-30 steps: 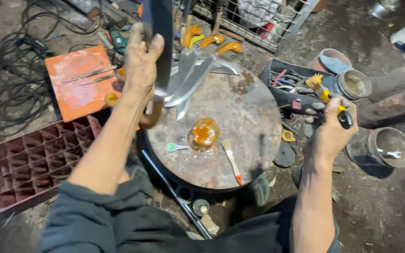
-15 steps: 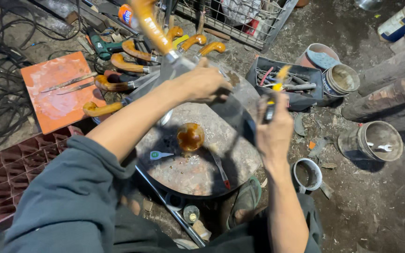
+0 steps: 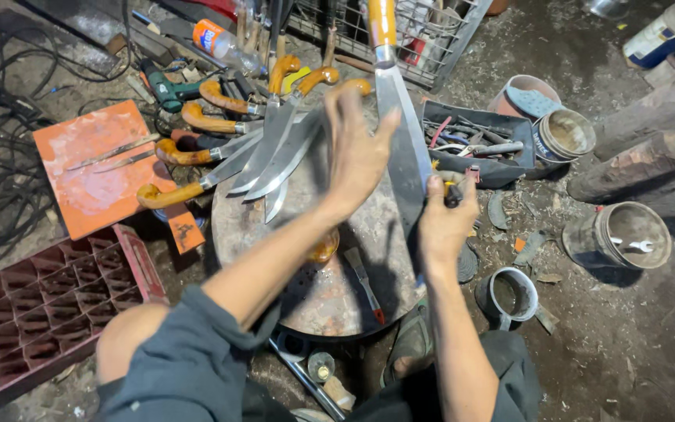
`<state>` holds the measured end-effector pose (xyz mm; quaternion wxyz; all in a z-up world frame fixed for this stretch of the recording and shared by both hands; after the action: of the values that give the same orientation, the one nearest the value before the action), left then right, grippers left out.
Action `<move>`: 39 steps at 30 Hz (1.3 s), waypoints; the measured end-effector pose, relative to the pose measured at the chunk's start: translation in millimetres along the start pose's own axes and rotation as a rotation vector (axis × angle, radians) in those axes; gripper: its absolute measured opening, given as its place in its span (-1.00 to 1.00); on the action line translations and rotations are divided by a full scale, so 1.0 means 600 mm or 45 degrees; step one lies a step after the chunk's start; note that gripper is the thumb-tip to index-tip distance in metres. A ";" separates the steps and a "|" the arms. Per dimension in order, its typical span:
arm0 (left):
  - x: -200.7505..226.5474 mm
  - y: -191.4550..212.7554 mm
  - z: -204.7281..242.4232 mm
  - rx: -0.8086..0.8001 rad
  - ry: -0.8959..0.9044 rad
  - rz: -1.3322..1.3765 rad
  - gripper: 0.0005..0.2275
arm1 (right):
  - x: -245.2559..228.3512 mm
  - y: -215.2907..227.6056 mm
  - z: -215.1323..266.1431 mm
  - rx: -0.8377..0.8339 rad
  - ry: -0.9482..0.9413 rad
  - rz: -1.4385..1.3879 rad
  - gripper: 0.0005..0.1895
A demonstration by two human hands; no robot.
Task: The person applies an amber-colored finish to the wooden handles of several curved blades using a paintbrush. They rotate the handles to ensure even coverage and occasionally dip the brush into a small container of finish.
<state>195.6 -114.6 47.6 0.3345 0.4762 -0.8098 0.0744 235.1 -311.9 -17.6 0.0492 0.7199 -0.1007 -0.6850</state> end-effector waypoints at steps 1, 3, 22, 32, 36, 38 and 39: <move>-0.032 -0.027 0.026 -0.186 0.310 0.108 -0.57 | -0.001 -0.004 0.006 0.035 0.060 0.009 -0.87; -0.061 -0.068 0.071 -0.279 0.645 0.484 -0.63 | -0.001 -0.019 0.018 0.083 0.134 0.061 -0.86; -0.560 -0.195 0.145 -0.617 0.794 -0.451 -0.61 | -0.071 0.021 0.008 -0.184 0.018 -0.239 -0.76; -0.713 -0.311 0.228 -0.657 0.768 -0.487 -0.54 | -0.075 0.017 -0.010 -0.182 -0.101 -0.317 -0.73; -0.710 -0.315 0.240 -0.660 0.841 -0.520 -0.55 | -0.066 0.019 -0.014 -0.142 -0.174 -0.321 -0.70; -0.695 -0.313 0.238 -0.729 0.863 -0.569 -0.65 | -0.062 0.014 -0.012 -0.162 -0.210 -0.315 -0.70; -0.686 -0.309 0.236 -0.762 0.874 -0.595 -0.70 | -0.062 0.011 -0.010 -0.180 -0.219 -0.310 -0.70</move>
<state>414.2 21.1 -349.6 0.7105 0.4761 -0.5110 -0.0856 238.9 -310.6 20.2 0.0074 0.6601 0.0320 -0.7505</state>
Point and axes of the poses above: each hand's wrist, its own z-axis away from the middle knuckle, its own y-axis out of the back of the hand, x = y × z, the point moved 7 cm from there along -z, towards the middle knuckle, and after that the axes turned 15 degrees about -y, right-handed, at the moved point
